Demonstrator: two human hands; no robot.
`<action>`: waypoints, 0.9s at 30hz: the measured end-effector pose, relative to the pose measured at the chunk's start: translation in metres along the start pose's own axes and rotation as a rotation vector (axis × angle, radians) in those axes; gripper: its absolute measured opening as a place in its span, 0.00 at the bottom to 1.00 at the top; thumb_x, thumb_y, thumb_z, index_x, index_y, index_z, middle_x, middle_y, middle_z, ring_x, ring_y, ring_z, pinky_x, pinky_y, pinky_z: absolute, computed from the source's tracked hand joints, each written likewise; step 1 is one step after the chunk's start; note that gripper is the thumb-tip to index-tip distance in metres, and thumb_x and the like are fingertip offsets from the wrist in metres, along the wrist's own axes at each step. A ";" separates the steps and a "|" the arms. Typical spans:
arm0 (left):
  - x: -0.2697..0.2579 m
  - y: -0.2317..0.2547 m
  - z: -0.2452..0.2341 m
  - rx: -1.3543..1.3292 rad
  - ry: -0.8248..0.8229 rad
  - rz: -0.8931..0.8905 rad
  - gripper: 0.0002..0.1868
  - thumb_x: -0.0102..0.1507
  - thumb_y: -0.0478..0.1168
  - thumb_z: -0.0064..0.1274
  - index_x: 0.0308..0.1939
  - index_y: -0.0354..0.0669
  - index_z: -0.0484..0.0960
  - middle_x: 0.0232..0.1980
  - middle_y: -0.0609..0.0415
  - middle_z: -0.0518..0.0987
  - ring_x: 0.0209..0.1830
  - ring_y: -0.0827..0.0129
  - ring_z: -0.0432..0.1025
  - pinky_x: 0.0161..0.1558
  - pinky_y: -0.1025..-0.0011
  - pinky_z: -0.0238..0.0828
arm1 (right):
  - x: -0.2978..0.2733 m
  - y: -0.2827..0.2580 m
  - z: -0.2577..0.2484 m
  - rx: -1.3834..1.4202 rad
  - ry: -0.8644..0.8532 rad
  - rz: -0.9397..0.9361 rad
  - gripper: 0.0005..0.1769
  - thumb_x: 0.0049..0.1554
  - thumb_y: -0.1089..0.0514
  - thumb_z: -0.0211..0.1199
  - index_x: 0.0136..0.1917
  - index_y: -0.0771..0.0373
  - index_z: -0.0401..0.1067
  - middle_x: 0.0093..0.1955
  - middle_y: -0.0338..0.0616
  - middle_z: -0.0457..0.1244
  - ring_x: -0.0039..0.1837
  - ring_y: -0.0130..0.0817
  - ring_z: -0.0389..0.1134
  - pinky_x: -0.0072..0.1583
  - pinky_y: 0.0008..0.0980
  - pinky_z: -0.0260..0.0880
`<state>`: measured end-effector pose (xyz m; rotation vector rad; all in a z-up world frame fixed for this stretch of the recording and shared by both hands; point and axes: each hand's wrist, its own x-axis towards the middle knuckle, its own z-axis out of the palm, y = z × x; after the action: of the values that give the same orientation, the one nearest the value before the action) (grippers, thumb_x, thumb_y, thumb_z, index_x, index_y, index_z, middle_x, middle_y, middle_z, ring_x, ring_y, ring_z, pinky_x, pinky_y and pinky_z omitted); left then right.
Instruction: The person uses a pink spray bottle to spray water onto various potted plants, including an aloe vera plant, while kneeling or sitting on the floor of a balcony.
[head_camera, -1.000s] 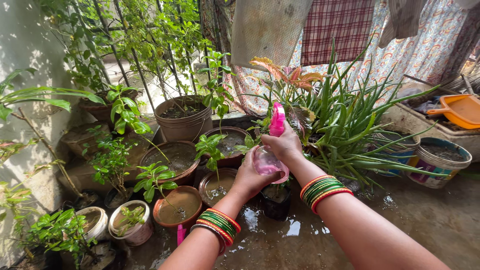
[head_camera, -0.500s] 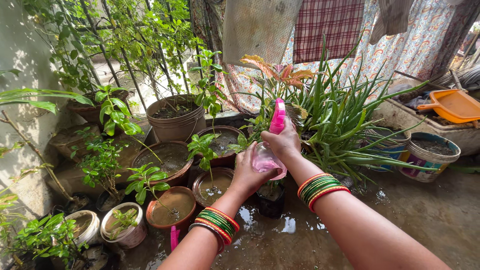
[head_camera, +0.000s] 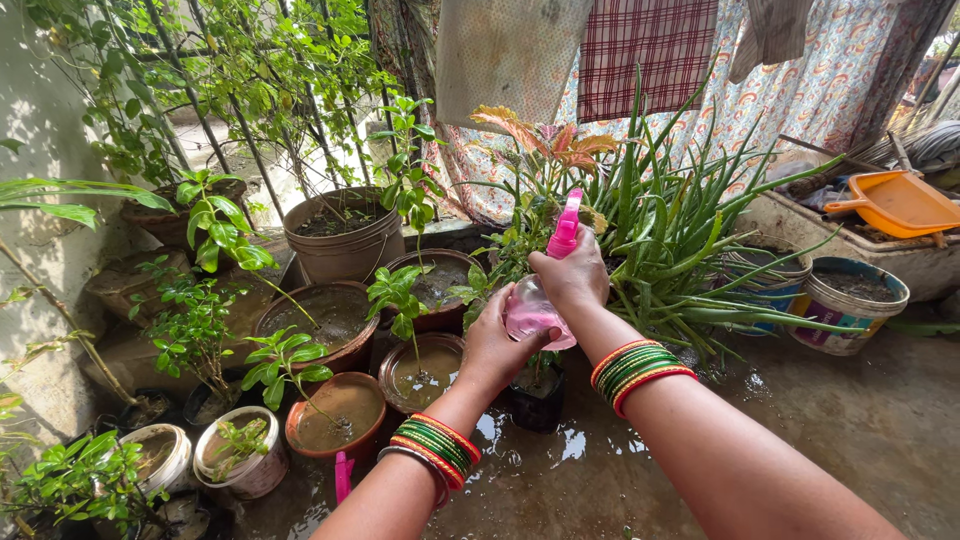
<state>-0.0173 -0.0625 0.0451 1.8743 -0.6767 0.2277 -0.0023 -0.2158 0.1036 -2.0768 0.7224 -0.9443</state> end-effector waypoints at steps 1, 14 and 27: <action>-0.001 0.001 0.000 -0.001 -0.002 0.000 0.55 0.45 0.62 0.72 0.69 0.39 0.69 0.61 0.44 0.80 0.61 0.58 0.76 0.60 0.64 0.71 | 0.001 0.002 0.001 -0.001 0.001 0.002 0.41 0.38 0.43 0.73 0.64 0.52 0.64 0.57 0.44 0.67 0.58 0.46 0.70 0.59 0.47 0.67; 0.002 0.008 0.007 0.002 -0.011 0.005 0.55 0.46 0.62 0.71 0.71 0.40 0.67 0.64 0.44 0.78 0.62 0.59 0.75 0.61 0.65 0.70 | 0.001 0.001 -0.009 0.007 0.038 -0.049 0.43 0.39 0.43 0.72 0.66 0.53 0.63 0.60 0.45 0.65 0.59 0.47 0.69 0.60 0.47 0.67; 0.009 0.000 0.016 -0.072 -0.075 0.101 0.57 0.52 0.61 0.68 0.75 0.34 0.58 0.72 0.40 0.71 0.71 0.57 0.68 0.68 0.65 0.62 | -0.002 -0.001 -0.020 0.035 0.156 -0.146 0.46 0.40 0.46 0.73 0.69 0.50 0.60 0.62 0.45 0.63 0.59 0.50 0.68 0.58 0.48 0.67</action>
<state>-0.0128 -0.0800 0.0427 1.7888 -0.8222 0.1963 -0.0190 -0.2212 0.1128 -2.0633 0.6345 -1.2029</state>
